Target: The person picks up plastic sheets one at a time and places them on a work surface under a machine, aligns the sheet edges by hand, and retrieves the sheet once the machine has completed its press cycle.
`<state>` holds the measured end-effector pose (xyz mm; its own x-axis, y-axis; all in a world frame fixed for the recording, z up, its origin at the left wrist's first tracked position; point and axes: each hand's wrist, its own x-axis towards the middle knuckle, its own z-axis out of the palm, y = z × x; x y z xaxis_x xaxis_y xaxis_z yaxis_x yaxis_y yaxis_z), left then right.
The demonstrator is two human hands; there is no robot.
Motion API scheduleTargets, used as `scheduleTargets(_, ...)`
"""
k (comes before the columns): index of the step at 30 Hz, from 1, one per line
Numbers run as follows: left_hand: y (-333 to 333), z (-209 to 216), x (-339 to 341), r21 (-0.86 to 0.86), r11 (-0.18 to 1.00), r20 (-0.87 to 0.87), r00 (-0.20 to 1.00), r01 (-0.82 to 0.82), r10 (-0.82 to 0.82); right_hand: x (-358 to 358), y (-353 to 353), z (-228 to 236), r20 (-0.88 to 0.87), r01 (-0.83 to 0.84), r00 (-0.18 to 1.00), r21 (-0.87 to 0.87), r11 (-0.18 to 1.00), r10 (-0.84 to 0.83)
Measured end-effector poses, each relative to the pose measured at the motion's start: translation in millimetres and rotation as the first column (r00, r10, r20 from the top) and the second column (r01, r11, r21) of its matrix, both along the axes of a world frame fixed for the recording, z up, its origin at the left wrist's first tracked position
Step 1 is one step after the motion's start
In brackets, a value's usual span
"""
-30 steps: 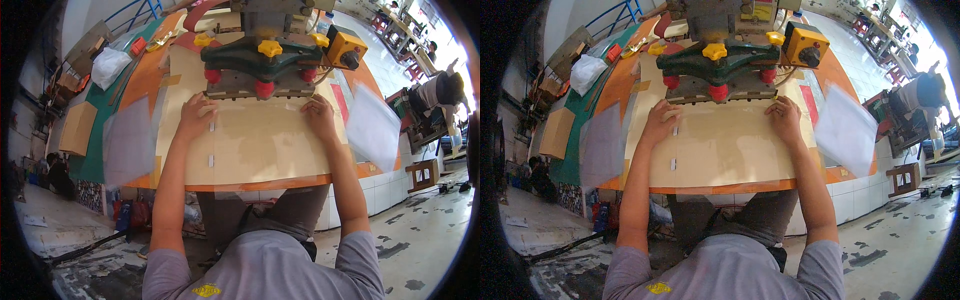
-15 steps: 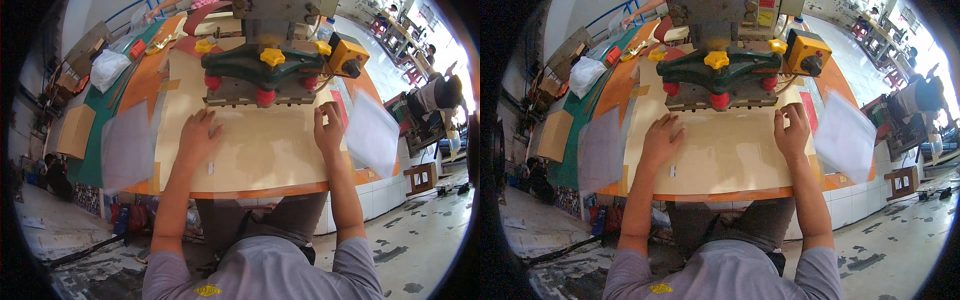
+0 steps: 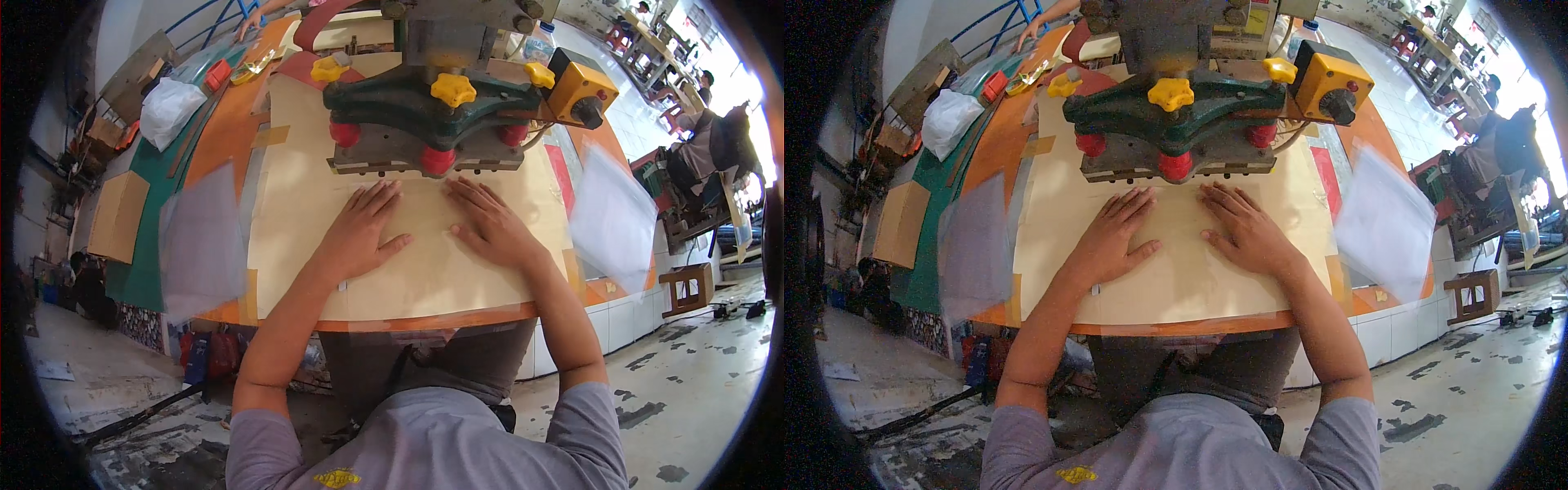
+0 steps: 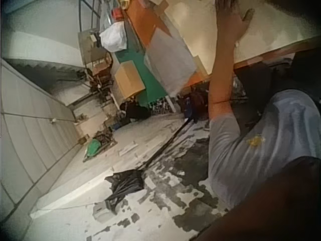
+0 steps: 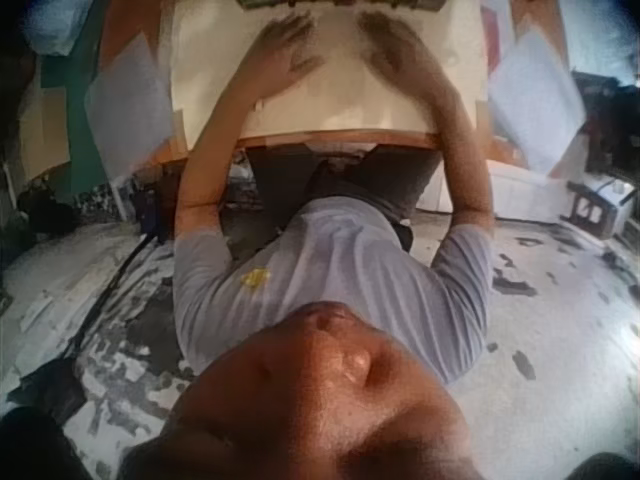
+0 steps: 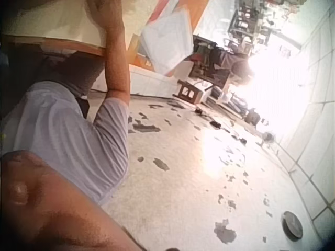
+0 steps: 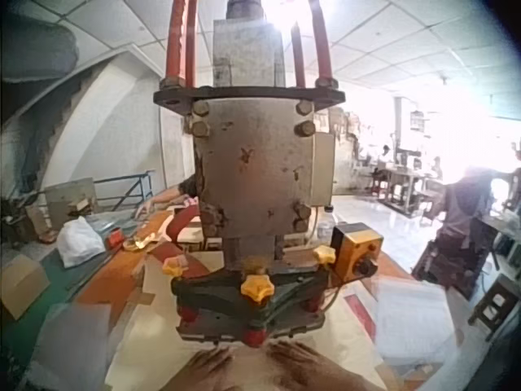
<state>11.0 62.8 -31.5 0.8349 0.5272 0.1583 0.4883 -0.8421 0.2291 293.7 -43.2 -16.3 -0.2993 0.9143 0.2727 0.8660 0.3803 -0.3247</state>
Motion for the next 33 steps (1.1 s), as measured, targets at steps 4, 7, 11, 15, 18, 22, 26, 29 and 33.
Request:
scheduleTargets(4,-3.5,1.7,-1.0,-0.042,0.999,0.035,0.999,0.001,0.001,0.0,0.0,-0.2,-0.039,-0.009,0.999,-0.035,0.999,0.008)
scheduleTargets(7,-2.7,0.0,-0.5,-0.021,1.0,0.066,0.998,0.01,-0.008,1.5,-3.5,-1.5,-0.027,0.025,0.999,0.022,0.999,-0.025)
scheduleTargets(11,-2.8,1.0,-4.7,-0.015,1.0,0.087,0.996,-0.021,0.022,13.2,-2.5,-7.2,-0.027,0.1,0.995,0.052,0.994,-0.099)
scheduleTargets(15,-6.1,-0.2,-7.7,0.004,0.997,0.095,0.993,-0.076,0.075,25.2,-8.4,0.6,-0.103,0.259,0.961,0.015,0.966,-0.256)
scheduleTargets(18,-8.2,8.7,-14.6,0.007,0.997,0.037,0.996,-0.08,0.08,39.3,-13.7,0.1,-0.078,0.39,0.917,-0.022,0.921,-0.391)
scheduleTargets(22,-30.3,25.1,-28.4,-0.043,0.993,0.002,0.994,-0.108,0.109,34.5,-31.0,-0.2,-0.05,0.409,0.912,0.103,0.907,-0.406)
scheduleTargets(26,-92.5,18.6,-35.5,-0.097,0.992,0.129,0.987,-0.078,0.09,-7.9,-80.6,15.9,-0.005,0.333,0.943,-0.008,0.943,-0.333)
scheduleTargets(29,-120.7,6.2,-30.8,-0.088,0.989,0.17,0.977,-0.118,0.132,-21.1,-104.1,11.7,0.03,0.363,0.931,-0.026,0.931,-0.363)
scheduleTargets(33,-132.5,-3.2,-20.8,-0.083,0.981,0.167,0.968,-0.177,0.189,-24.2,-108.7,2.9,0.014,0.374,0.927,-0.05,0.926,-0.374)
